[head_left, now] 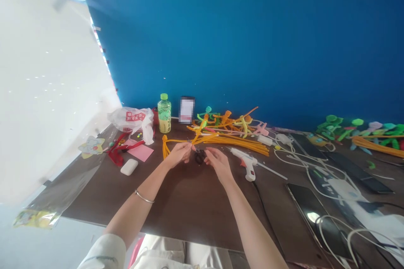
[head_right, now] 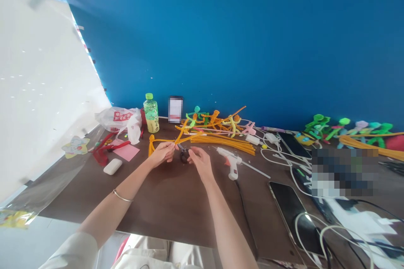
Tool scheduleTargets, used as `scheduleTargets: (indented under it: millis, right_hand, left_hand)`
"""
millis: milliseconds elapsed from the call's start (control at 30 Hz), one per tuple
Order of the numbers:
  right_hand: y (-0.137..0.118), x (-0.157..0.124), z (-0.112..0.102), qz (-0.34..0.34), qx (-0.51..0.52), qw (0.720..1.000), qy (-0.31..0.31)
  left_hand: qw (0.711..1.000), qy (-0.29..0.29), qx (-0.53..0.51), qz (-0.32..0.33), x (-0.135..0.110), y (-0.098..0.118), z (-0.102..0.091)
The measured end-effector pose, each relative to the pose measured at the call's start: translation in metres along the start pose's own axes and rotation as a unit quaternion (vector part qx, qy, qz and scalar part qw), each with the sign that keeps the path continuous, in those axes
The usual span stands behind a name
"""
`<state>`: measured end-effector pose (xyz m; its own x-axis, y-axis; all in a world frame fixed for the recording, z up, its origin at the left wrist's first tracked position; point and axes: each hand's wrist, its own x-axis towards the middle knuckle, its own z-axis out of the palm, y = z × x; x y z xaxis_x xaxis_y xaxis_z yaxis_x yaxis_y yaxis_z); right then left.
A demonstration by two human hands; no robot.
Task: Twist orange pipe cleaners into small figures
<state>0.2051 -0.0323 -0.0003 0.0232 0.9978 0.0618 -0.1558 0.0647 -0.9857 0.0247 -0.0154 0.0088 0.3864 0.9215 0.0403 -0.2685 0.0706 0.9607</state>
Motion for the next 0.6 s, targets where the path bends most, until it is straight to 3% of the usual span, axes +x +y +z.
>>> scheduleTargets:
  millis: [167,267,333,433,533,600]
  right_hand:
    - [-0.002,-0.002,0.007,0.031,0.131,0.99,-0.039]
    - [0.0,0.0,0.006,0.028,0.137,0.99,0.013]
    - [0.001,0.002,0.003,0.013,0.148,0.986,0.076]
    - [0.0,0.005,-0.002,-0.024,0.2,0.971,0.133]
    - [-0.002,0.005,-0.004,-0.035,0.24,0.963,0.12]
    - [-0.003,0.004,-0.003,-0.019,0.247,0.964,0.093]
  left_hand:
    - [0.985,-0.081,0.139,-0.057,-0.002,-0.003,0.012]
    - [0.975,-0.073,0.203,-0.045,-0.002,-0.006,0.015]
    - [0.966,-0.016,0.256,-0.019,-0.001,-0.005,0.013]
    - [0.941,0.138,0.307,0.031,0.003,-0.003,-0.002]
    - [0.914,0.281,0.286,0.059,0.01,-0.002,-0.027]
    - [0.917,0.3,0.245,0.093,0.014,-0.002,-0.044]
